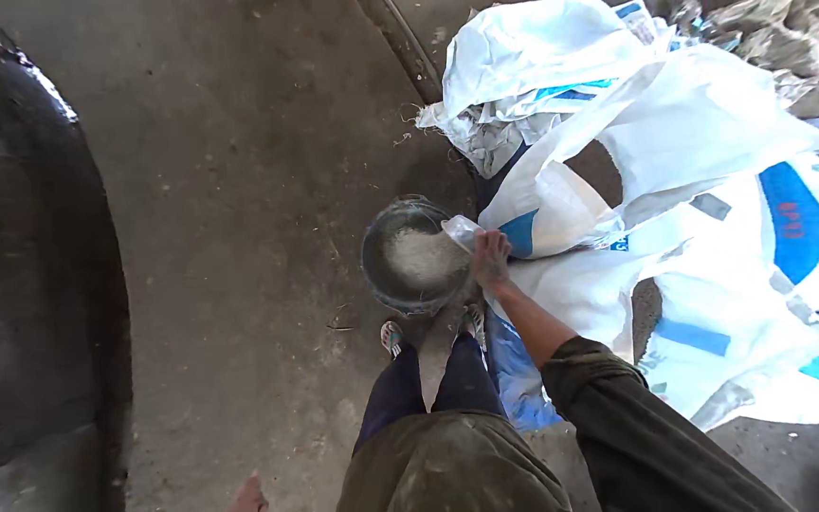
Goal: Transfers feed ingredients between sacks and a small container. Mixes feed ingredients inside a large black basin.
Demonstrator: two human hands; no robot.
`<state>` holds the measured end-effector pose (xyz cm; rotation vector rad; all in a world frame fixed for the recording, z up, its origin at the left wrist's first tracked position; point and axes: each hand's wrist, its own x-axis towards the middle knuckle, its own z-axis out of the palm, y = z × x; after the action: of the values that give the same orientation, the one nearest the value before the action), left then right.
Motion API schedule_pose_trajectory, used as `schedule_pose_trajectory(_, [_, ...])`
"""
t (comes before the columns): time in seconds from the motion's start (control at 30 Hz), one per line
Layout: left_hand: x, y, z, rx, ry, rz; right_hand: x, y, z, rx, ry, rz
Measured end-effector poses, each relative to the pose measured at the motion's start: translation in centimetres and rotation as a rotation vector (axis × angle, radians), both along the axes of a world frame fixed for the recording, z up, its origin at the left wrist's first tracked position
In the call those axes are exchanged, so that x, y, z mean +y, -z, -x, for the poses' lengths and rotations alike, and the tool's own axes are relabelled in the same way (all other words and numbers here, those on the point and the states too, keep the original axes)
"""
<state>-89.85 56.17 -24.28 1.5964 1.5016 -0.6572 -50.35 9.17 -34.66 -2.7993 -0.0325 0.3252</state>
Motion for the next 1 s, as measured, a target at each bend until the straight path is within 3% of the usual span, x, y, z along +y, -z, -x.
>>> schedule_pose_trajectory(0.1, [-2.4,0.3,-5.0,-0.178,0.11,0.067,0.0,-0.4,2.0,-0.27,-0.117,-0.018])
schedule_pose_trajectory(0.23, [-10.1,0.1,-16.2,-0.41,0.432,0.302,-3.9,-6.5,5.3,-0.59,-0.078,-0.189])
schedule_pose_trajectory(0.37, [-23.8,-0.6,-25.9,-0.536,0.911,0.647,-12.7,-20.3,12.2,-0.507,0.233,-0.137])
schedule_pose_trajectory(0.4, [-27.8,-0.9,-27.5,-0.524,1.01,0.727,-15.4,-22.7,13.9,-0.456,0.336,-0.074])
schedule_pose_trajectory(0.47, [-35.7,-1.7,-29.8,-0.425,1.204,0.82,-21.2,-23.8,16.5,-0.336,0.505,0.056])
schedule_pose_trajectory(0.53, [-43.2,-2.7,-31.0,-0.308,1.327,0.82,-27.3,-20.5,17.5,-0.114,0.671,0.09])
schedule_pose_trajectory(0.63, [-51.8,-3.9,-31.8,-0.135,1.429,0.645,-35.3,-10.6,16.9,0.117,0.799,0.081])
schedule_pose_trajectory(0.77, [-56.8,-3.7,-31.5,0.016,1.51,0.476,-41.5,0.8,15.8,0.248,0.806,0.073])
schedule_pose_trajectory(1.0, [-57.0,-1.8,-29.3,-0.293,0.966,0.702,-42.8,10.0,16.4,0.66,0.782,-0.27])
